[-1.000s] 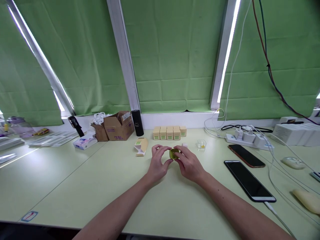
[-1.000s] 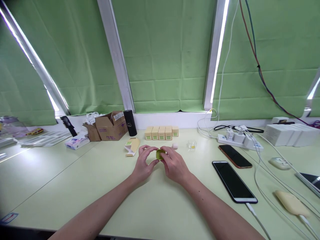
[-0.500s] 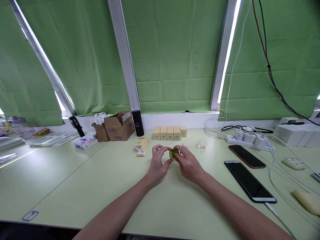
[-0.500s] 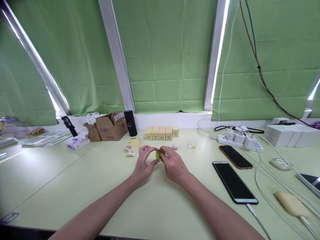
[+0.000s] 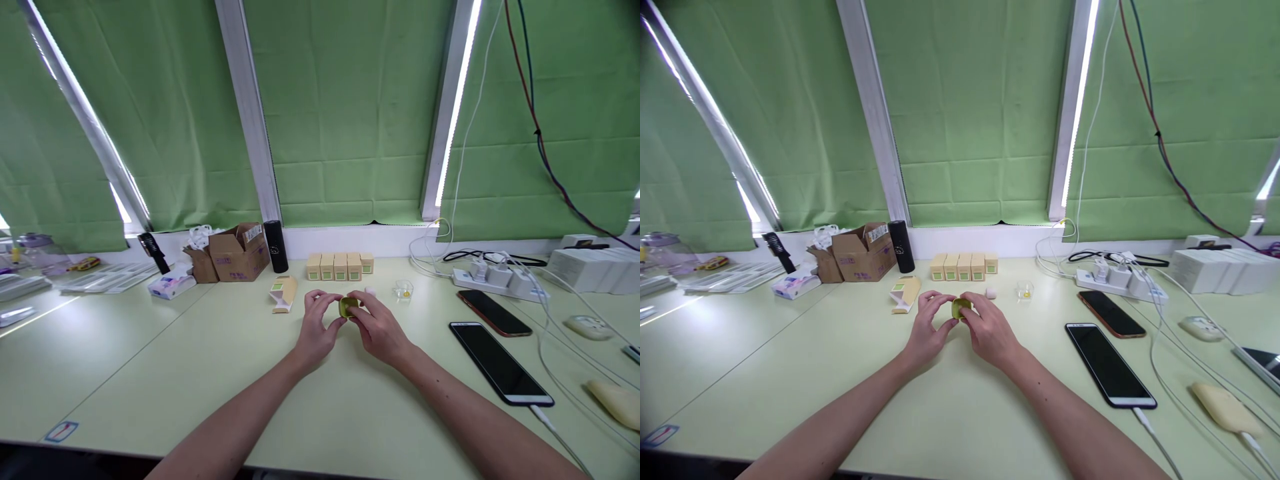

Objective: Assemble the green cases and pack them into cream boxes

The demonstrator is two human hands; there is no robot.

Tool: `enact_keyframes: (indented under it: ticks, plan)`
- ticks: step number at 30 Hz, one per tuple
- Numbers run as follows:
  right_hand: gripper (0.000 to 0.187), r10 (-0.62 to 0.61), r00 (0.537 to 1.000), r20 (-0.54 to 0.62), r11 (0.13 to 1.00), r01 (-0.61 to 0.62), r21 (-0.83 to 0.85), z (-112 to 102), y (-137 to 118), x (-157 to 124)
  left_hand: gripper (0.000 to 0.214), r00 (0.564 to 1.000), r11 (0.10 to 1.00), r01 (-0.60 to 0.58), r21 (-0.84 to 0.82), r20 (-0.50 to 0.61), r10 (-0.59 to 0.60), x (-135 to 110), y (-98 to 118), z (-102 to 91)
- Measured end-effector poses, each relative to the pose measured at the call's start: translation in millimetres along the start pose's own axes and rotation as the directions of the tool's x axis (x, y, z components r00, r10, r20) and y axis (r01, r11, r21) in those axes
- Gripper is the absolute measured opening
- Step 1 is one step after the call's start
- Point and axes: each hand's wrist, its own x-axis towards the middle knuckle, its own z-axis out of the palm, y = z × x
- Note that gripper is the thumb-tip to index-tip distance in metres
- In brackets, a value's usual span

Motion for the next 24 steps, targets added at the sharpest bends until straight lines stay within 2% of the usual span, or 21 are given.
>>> enact_keyframes:
  ticks: [8,20,24]
  plan:
    - [0.032,-0.036,0.999,0.02,0.999,0.037,-0.02,-2.1,-2.1,4.7,0.038,1.0,1.0,-0.014,0.008,-0.027,0.014,-0.6,-3.4,1.1]
    - [0.037,0.035,0.998,0.047,0.997,-0.038,0.064,-1.3,-1.0,2.5,0.037,0.998,0.999,-0.046,0.005,-0.031,0.046,0.4,-3.0,1.2]
    - [0.034,0.086,0.996,0.036,0.985,-0.09,0.144,-1.1,-0.9,0.3,0.038,0.999,0.999,-0.046,-0.004,-0.012,0.046,0.3,-1.7,-0.1]
